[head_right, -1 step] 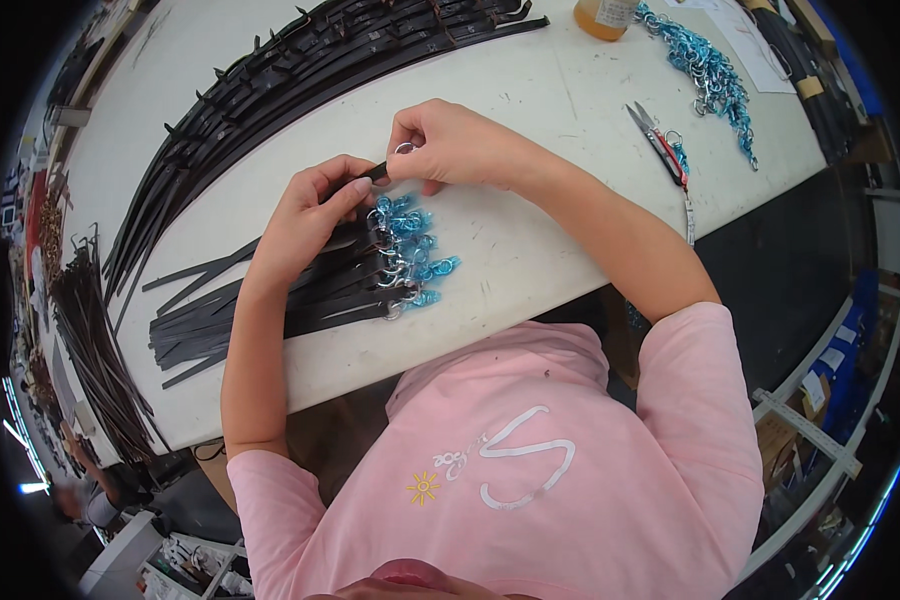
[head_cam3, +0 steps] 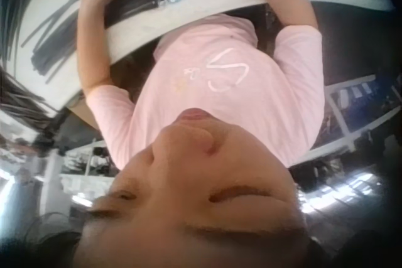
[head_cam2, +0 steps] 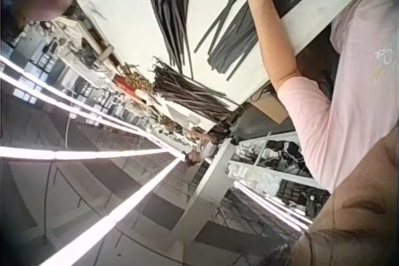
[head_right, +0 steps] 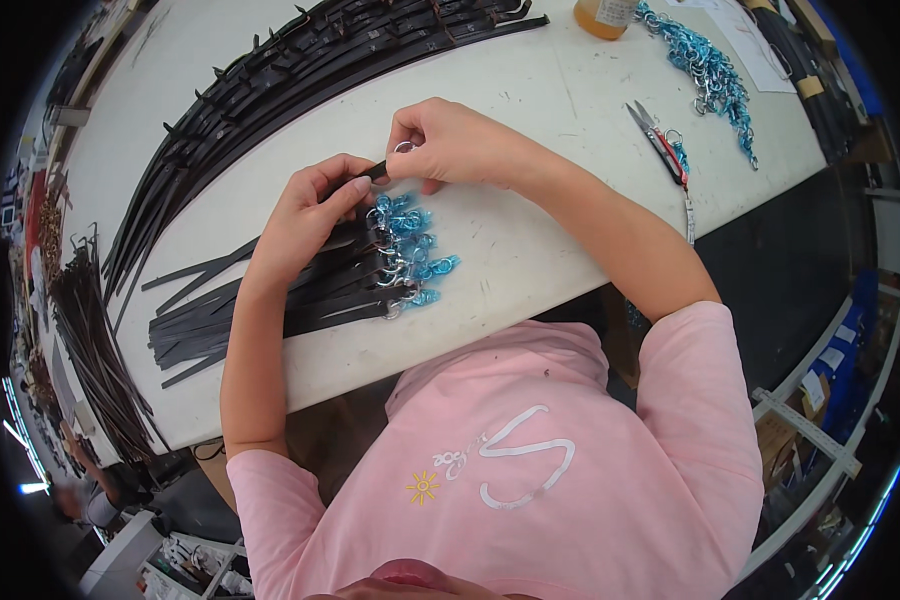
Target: The person assembles keychains by attaching metal rings to the ends of black leather straps. They repeatedly pick up a strap, thread a ring through the end, and place the finished item on a growing pile on the table.
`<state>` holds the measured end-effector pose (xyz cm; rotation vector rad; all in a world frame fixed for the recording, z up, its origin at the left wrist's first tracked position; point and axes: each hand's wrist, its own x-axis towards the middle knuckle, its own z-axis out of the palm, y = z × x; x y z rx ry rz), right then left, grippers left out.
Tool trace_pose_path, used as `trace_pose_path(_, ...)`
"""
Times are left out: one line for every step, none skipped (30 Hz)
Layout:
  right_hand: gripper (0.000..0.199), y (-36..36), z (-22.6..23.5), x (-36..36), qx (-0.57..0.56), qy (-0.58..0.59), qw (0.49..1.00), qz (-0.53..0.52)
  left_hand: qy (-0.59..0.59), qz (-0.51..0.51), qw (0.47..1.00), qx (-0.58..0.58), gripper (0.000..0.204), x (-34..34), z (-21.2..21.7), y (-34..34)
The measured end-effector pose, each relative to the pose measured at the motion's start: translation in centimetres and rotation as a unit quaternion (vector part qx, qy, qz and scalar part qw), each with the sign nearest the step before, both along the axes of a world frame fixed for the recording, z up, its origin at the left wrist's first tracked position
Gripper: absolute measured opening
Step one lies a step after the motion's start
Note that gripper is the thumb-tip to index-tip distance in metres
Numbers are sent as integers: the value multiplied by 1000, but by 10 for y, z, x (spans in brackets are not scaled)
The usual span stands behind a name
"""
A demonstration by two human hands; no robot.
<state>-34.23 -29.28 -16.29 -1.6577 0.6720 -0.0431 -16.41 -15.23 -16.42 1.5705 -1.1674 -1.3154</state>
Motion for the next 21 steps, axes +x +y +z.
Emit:
trace_pose_path(18, 0, -1, 0, -3, -4, 1000, 0, 5, 7, 1000, -2, 23, -2, 1, 0)
trace_pose_path(18, 0, -1, 0, 0, -3, 1000, -1, 10, 13, 1000, -5, 23, -3, 3, -1)
trace_pose_path(18, 1, 0, 0, 3, -1, 1000, -1, 1, 18, 1000, -2, 22, -4, 4, -2)
trace_pose_path(18, 1, 1, 0, 6, 0, 1000, -1, -9, 22, 1000, 0, 22, -5, 5, -2)
trace_pose_path(18, 2, 3, -1, 11, -4, 1000, 3, -17, 28, 999, 1, 22, -7, 6, -2)
trace_pose_path(18, 3, 5, -2, 16, -7, 1000, 7, -16, 32, 999, -2, 22, -8, 4, -2)
trace_pose_path(19, 3, 6, -2, 21, -11, 1000, 11, -16, 36, 999, -5, 23, -8, 3, -2)
trace_pose_path(20, 1, 6, -3, 20, -13, 1000, 16, -17, 39, 999, -7, 23, -8, 2, -2)
trace_pose_path(21, -1, 4, -4, 19, -16, 999, 21, -16, 44, 999, -13, 23, -8, 2, -3)
trace_pose_path(23, -3, 4, -6, 17, -18, 999, 27, -15, 48, 999, -19, 23, -9, 1, -3)
trace_pose_path(23, -3, 5, -7, 24, -20, 999, 28, -15, 53, 998, -24, 23, -10, 1, -2)
trace_pose_path(24, -2, 7, -8, 30, -22, 999, 29, -27, 56, 998, -27, 23, -10, 0, -1)
trace_pose_path(25, -2, 8, -9, 37, -24, 999, 29, -39, 59, 997, -30, 23, -10, -1, -1)
trace_pose_path(25, -2, 6, -10, 31, -29, 998, 36, -51, 61, 996, -32, 23, -10, -2, 0)
trace_pose_path(25, -4, 4, -11, 26, -34, 998, 43, -58, 63, 996, -34, 23, -10, -3, 0)
trace_pose_path(25, -4, 2, -11, 20, -39, 998, 50, -65, 65, 995, -37, 23, -9, -4, 0)
trace_pose_path(24, -3, 2, -10, 7, -37, 998, 46, -72, 67, 994, -39, 23, -9, -5, 1)
trace_pose_path(24, -2, 2, -10, -6, -35, 998, 43, -78, 71, 993, -44, 23, -9, -7, 1)
trace_pose_path(23, 0, 2, -9, -20, -34, 998, 39, -83, 75, 992, -49, 23, -9, -9, 1)
trace_pose_path(22, 1, 3, -9, -49, -20, 998, 44, -88, 79, 992, -54, 24, -9, -10, 1)
trace_pose_path(21, 1, 5, -8, -78, -7, 996, 49, -97, 78, 991, -54, 23, -10, -10, 1)
